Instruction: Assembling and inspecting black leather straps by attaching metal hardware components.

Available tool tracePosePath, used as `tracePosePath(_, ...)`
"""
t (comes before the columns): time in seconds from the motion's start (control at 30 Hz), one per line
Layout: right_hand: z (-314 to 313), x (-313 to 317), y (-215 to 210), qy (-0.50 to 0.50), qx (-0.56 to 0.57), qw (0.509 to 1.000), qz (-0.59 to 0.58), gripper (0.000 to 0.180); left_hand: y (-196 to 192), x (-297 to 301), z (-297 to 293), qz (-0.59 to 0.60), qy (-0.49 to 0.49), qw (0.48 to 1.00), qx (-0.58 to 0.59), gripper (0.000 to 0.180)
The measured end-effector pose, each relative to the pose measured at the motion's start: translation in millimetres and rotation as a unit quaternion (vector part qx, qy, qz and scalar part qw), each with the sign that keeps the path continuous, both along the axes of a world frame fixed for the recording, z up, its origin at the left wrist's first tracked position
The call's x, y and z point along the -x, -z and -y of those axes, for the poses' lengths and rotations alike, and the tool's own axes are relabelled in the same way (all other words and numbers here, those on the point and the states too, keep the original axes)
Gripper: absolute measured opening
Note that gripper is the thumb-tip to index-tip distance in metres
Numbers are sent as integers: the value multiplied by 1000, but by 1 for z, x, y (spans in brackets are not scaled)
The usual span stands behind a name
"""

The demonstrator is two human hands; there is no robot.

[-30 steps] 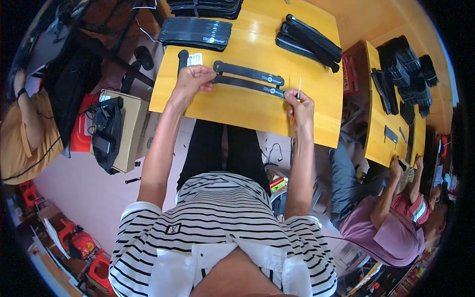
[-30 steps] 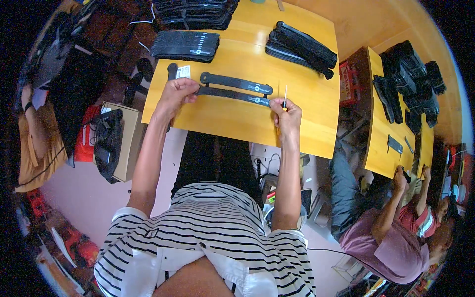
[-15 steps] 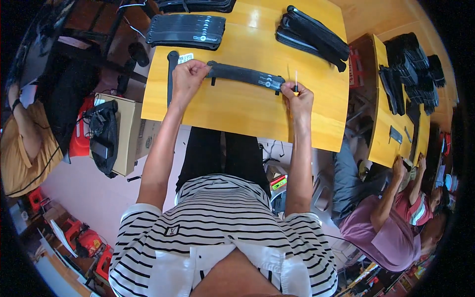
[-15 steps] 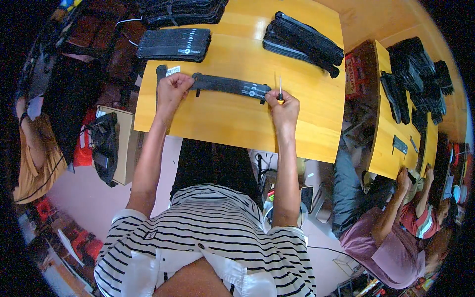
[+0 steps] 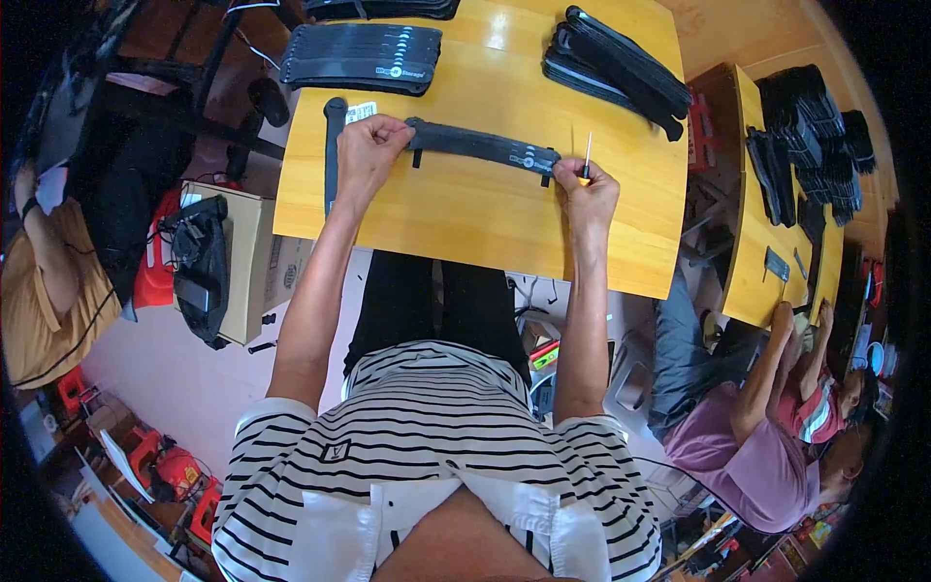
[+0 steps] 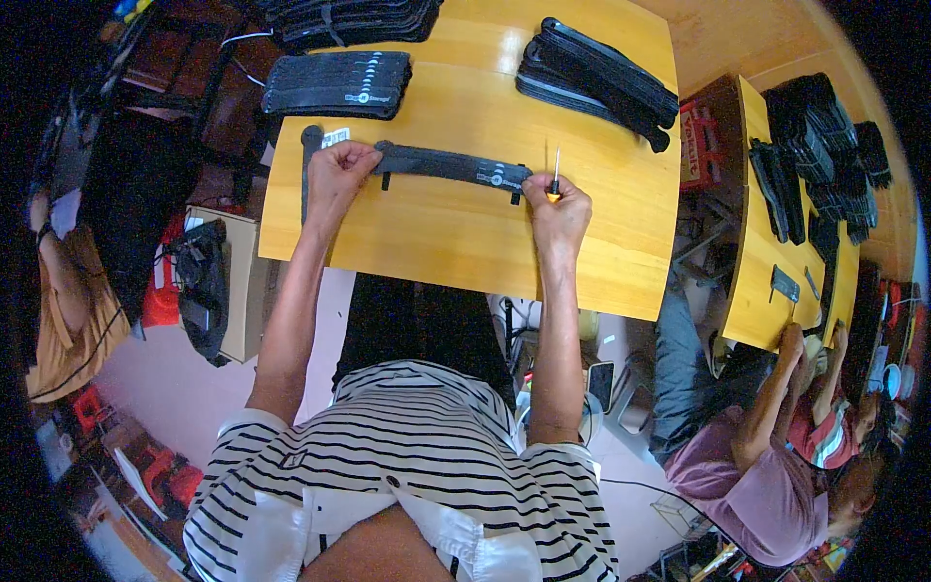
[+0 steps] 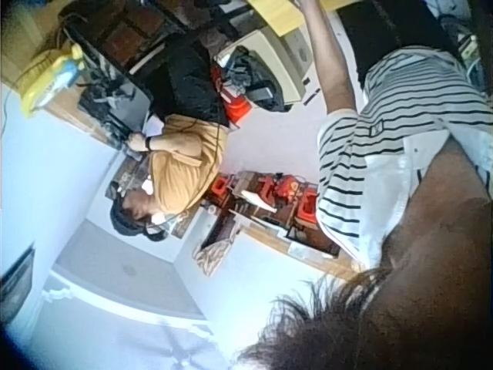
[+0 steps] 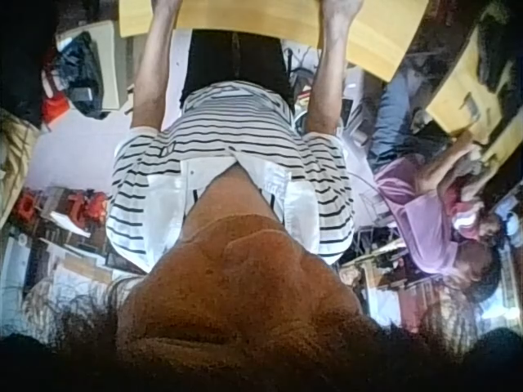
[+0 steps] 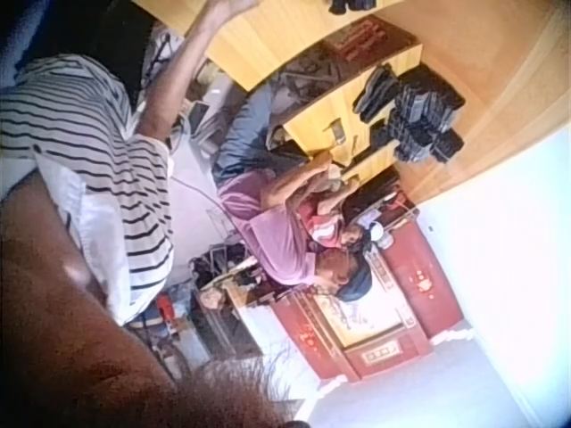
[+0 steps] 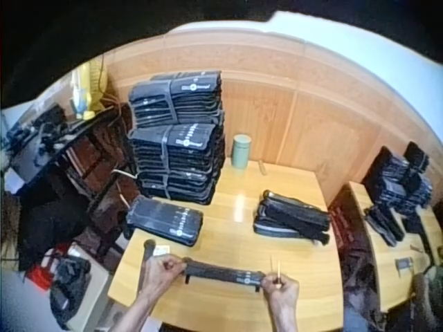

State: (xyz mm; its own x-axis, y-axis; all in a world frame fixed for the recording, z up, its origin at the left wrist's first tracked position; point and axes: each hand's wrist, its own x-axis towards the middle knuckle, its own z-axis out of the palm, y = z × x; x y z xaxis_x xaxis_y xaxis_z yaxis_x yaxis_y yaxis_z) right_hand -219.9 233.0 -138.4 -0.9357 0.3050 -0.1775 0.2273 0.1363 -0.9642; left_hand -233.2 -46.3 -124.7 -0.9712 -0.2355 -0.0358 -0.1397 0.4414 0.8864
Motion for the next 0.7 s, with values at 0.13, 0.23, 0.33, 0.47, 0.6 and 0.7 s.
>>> tracePosePath(0.13,1,0,-2,8,-12,1000,10,5,-1,0,0,-5,0,1000,-8,15)
tracePosePath(0.23,3,1,-2,14,-20,1000,10,5,-1,0,0,-3,-6,1000,6,15)
tracePosePath(0.33,4,1,-2,22,-24,999,3,5,-4,0,-1,11,-9,1000,7,15)
tracePosePath(0.47,5,2,-1,27,-36,999,-11,5,-4,0,-2,-4,-8,1000,18,15)
tracePosePath(0.6,7,2,-4,25,-45,999,1,6,-5,0,-2,9,-18,999,50,16)
tracePosePath(0.7,6,2,-1,26,-55,998,-9,5,-2,1,-2,6,-10,999,39,17)
